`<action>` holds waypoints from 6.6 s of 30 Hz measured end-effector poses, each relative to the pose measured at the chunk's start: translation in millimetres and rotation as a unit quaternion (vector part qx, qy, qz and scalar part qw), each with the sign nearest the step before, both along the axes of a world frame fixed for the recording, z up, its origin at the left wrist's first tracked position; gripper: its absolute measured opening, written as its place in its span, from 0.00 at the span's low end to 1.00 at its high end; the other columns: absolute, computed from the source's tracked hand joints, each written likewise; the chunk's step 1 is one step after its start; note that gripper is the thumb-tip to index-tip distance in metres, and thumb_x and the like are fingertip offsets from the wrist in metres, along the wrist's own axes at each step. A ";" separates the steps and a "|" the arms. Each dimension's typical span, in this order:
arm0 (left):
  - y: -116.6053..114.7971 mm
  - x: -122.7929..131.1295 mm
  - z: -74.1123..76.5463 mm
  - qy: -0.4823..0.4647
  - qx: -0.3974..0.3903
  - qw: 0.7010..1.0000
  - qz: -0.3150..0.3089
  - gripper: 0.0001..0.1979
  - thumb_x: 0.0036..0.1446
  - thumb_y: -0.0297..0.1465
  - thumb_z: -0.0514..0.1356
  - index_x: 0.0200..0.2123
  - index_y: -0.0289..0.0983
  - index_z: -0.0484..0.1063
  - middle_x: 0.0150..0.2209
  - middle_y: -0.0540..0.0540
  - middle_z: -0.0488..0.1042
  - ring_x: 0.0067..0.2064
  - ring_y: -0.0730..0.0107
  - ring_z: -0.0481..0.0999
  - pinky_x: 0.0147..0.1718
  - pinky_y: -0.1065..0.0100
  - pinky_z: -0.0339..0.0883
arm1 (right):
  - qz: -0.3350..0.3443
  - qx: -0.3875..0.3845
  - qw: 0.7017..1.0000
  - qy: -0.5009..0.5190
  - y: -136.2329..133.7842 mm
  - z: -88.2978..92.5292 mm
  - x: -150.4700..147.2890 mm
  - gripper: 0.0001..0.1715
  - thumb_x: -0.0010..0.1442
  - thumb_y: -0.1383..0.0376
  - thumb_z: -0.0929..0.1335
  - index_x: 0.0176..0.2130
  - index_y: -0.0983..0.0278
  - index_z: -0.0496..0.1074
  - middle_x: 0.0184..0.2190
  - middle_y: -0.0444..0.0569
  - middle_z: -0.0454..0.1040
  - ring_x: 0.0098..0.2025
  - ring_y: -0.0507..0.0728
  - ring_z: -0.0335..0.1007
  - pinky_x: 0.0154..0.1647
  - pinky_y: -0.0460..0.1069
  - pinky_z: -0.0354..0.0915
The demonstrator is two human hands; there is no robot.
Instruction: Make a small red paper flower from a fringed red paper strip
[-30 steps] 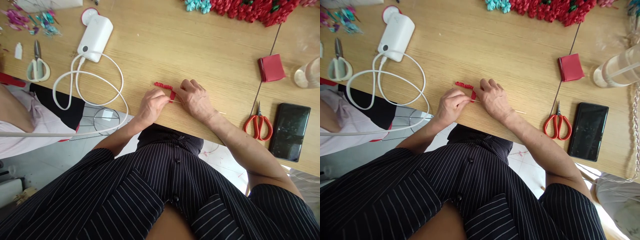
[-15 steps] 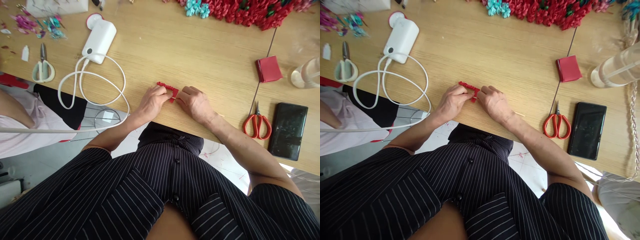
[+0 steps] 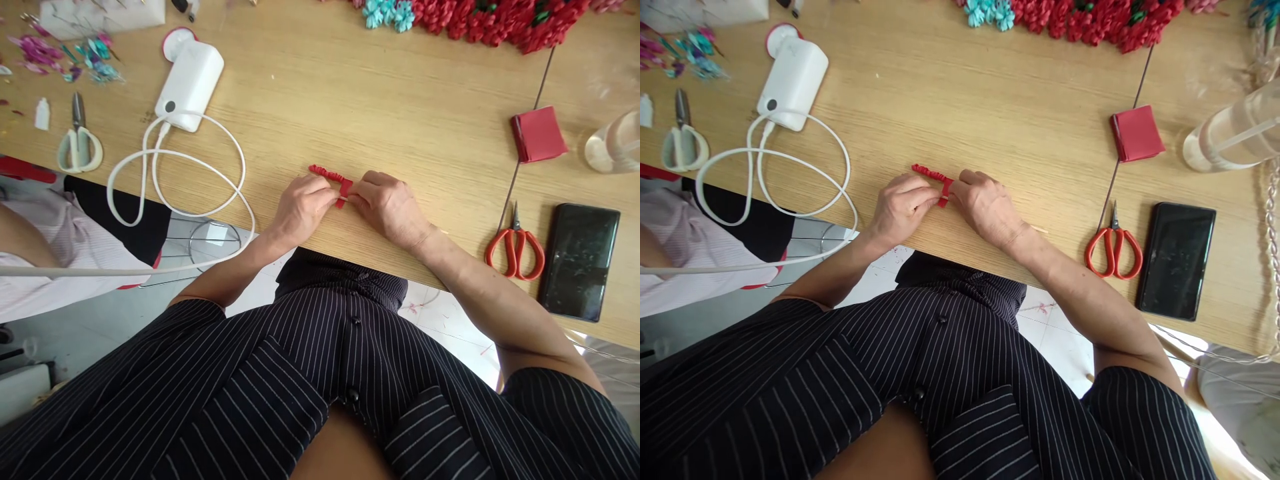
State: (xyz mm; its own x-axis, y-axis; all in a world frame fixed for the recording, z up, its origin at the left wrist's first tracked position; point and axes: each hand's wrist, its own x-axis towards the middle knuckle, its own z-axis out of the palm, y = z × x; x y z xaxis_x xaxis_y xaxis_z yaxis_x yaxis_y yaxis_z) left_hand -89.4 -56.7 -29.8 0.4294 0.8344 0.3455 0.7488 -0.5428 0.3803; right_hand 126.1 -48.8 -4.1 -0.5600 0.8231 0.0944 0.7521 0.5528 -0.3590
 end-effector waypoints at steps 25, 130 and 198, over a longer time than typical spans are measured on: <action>3.8 -7.7 -1.2 -0.013 -0.014 0.999 -0.037 0.18 0.78 0.36 0.49 0.54 0.40 0.78 0.44 0.44 0.79 0.50 0.63 0.79 0.53 0.58 0.75 | -0.015 -0.040 0.999 0.000 -1.0 4.0 -0.3 0.17 0.75 0.65 0.60 0.45 0.64 0.78 0.43 0.54 0.77 0.44 0.58 0.72 0.44 0.51 0.64; 29.3 7.0 -7.0 0.043 -0.004 0.999 -0.003 0.08 0.71 0.30 0.59 0.44 0.40 0.80 0.46 0.44 0.80 0.52 0.58 0.78 0.58 0.50 0.65 | -0.062 0.000 0.997 -0.055 -0.1 2.0 13.1 0.19 0.73 0.69 0.57 0.46 0.69 0.76 0.44 0.60 0.77 0.43 0.61 0.70 0.42 0.54 0.64; -36.1 5.9 1.8 0.057 0.046 0.997 0.031 0.18 0.77 0.32 0.50 0.49 0.39 0.81 0.41 0.44 0.80 0.47 0.61 0.78 0.50 0.57 0.68 | 0.005 -0.013 0.999 -0.050 -19.1 7.1 5.9 0.18 0.74 0.71 0.59 0.43 0.64 0.77 0.43 0.55 0.76 0.43 0.58 0.67 0.40 0.52 0.61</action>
State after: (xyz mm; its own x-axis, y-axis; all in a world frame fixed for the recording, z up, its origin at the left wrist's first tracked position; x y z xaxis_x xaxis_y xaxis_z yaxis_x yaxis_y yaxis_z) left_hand -83.5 -92.8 -28.0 0.4194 0.8274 0.3734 0.8170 -0.5234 0.2419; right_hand 131.9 -67.9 3.0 -0.5745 0.8183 0.0171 0.7788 0.5529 -0.2965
